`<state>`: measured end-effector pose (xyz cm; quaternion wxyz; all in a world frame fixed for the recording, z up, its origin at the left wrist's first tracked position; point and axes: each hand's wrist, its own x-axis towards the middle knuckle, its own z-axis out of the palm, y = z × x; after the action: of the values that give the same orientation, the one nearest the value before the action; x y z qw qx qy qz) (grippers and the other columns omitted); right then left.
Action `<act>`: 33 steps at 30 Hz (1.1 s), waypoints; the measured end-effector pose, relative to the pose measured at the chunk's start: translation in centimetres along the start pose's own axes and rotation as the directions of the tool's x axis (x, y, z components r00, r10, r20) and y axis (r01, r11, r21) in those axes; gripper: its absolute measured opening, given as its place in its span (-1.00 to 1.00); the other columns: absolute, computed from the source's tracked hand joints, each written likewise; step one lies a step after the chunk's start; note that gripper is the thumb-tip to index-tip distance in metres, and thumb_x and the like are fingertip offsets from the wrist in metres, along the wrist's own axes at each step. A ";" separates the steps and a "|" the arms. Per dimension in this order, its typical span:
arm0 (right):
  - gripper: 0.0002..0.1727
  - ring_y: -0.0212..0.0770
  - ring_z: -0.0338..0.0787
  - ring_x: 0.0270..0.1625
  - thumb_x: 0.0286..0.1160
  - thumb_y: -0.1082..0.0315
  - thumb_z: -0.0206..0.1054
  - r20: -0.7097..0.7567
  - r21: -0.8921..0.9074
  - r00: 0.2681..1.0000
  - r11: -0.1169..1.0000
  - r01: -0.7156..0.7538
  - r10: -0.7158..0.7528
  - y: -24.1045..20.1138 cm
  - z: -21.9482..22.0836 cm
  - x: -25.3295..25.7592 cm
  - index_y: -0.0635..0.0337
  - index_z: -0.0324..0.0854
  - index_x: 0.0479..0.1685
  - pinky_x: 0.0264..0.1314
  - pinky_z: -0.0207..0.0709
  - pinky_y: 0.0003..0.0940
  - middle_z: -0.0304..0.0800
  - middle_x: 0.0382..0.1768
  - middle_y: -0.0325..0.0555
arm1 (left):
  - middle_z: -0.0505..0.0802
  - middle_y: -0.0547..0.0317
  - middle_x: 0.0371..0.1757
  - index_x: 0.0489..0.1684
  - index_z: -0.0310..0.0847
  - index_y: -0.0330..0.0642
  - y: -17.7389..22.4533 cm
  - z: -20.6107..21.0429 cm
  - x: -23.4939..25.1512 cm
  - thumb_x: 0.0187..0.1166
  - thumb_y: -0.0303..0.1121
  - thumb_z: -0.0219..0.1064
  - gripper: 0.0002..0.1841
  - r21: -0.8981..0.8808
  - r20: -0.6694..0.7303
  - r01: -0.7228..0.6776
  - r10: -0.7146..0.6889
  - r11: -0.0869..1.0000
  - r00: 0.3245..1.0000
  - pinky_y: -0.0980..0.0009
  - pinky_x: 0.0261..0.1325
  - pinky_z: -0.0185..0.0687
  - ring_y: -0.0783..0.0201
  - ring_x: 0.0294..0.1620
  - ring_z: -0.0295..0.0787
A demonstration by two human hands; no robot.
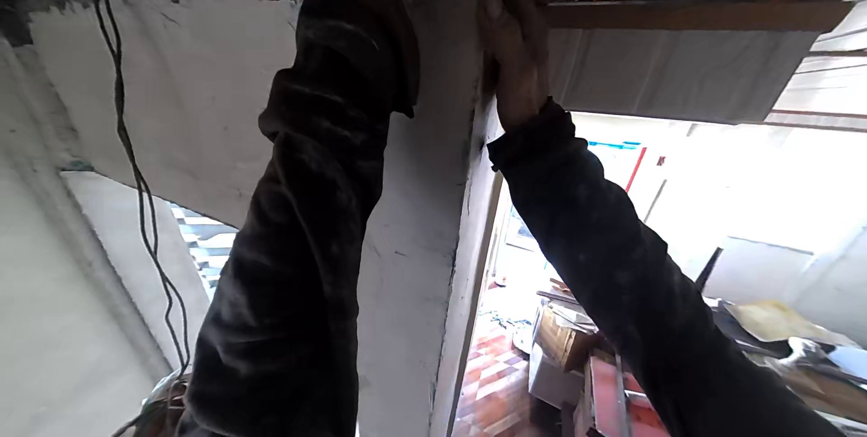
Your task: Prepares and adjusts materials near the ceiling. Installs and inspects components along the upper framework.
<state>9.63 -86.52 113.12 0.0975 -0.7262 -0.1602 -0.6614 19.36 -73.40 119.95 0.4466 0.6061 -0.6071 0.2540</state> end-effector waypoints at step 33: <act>-0.69 -0.18 0.83 0.08 0.67 0.47 0.17 -0.570 -0.008 0.822 1.000 -0.016 0.008 2.3 1.8 -2.1 0.50 0.72 0.16 0.20 0.72 -0.35 0.83 0.01 0.17 | 0.81 -0.04 0.14 0.17 0.63 -0.46 -3.4 3.2 -6.2 0.79 -0.35 0.15 -0.69 -0.136 -0.552 -0.519 0.370 0.844 0.747 0.29 0.41 0.61 0.28 0.25 0.74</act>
<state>12.04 -88.23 111.04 0.1404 -0.4974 -0.1151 -0.8483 21.08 -73.39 112.36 0.5963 0.2841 -0.6258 0.4148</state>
